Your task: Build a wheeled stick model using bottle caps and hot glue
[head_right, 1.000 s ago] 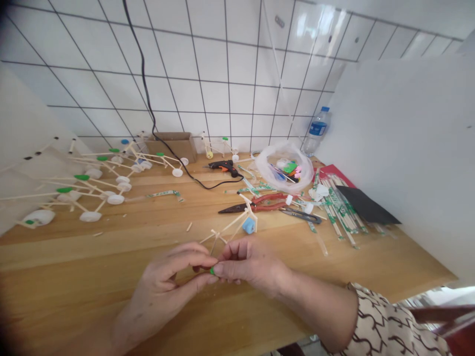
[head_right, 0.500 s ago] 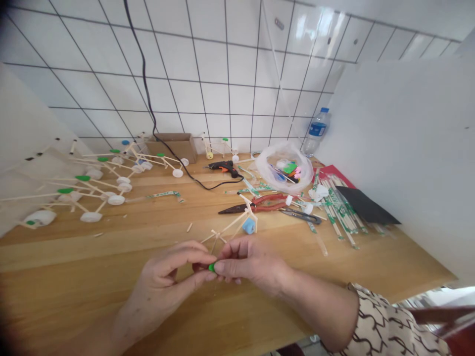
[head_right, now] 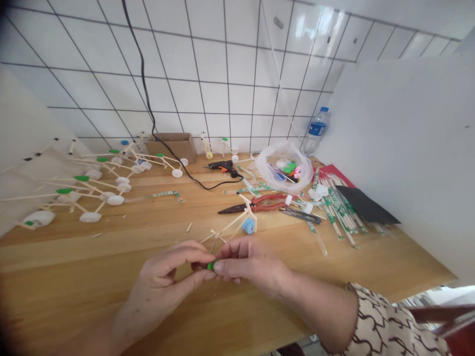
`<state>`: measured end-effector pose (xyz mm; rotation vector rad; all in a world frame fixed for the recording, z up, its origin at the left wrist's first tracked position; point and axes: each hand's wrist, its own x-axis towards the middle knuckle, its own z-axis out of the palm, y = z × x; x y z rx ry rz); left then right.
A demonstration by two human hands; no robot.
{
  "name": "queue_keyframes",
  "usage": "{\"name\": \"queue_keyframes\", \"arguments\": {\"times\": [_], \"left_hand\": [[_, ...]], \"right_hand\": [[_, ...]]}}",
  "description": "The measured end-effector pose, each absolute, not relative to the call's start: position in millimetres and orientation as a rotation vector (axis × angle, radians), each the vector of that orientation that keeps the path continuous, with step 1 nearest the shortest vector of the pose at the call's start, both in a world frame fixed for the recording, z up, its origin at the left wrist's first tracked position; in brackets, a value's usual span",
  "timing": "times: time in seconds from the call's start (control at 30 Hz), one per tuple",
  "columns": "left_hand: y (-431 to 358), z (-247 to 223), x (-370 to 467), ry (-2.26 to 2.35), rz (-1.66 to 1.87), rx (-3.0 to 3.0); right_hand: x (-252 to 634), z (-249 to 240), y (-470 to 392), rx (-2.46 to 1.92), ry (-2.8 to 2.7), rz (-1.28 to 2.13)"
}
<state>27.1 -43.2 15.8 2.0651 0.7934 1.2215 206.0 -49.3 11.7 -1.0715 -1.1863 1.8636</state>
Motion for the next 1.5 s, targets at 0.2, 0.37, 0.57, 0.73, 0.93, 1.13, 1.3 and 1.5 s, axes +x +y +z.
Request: {"name": "queue_keyframes", "arguments": {"times": [0.2, 0.37, 0.57, 0.73, 0.93, 1.13, 1.3, 1.5], "left_hand": [[-43.8, 15.9, 27.1, 0.791, 1.199, 2.103], [-43.9, 13.7, 26.4, 0.775, 1.19, 2.108], [-43.6, 15.0, 26.8, 0.788, 1.181, 2.071], [-42.6, 15.4, 25.9, 0.783, 1.193, 1.971], [-43.0, 14.4, 26.2, 0.769, 1.196, 1.965], [-43.2, 15.5, 26.1, 0.787, 1.147, 1.957], [-42.0, 16.5, 25.5, 0.796, 1.15, 1.922], [-42.5, 14.4, 26.7, 0.801, 1.157, 1.957]], "right_hand": [[205.6, 8.1, -48.6, -1.088, -1.221, 1.852], [204.9, 5.7, -48.8, -1.088, -1.197, 1.866], [204.5, 8.7, -50.1, -1.084, -1.156, 1.888], [206.5, 15.0, -47.9, -1.039, -1.156, 1.935], [205.6, 11.5, -48.3, -1.059, -1.142, 1.916], [204.9, 11.2, -49.6, -1.067, -1.13, 1.902], [206.9, 12.7, -47.9, -1.014, -1.124, 1.923], [206.9, 10.1, -47.7, -1.04, -1.156, 1.901]]}}
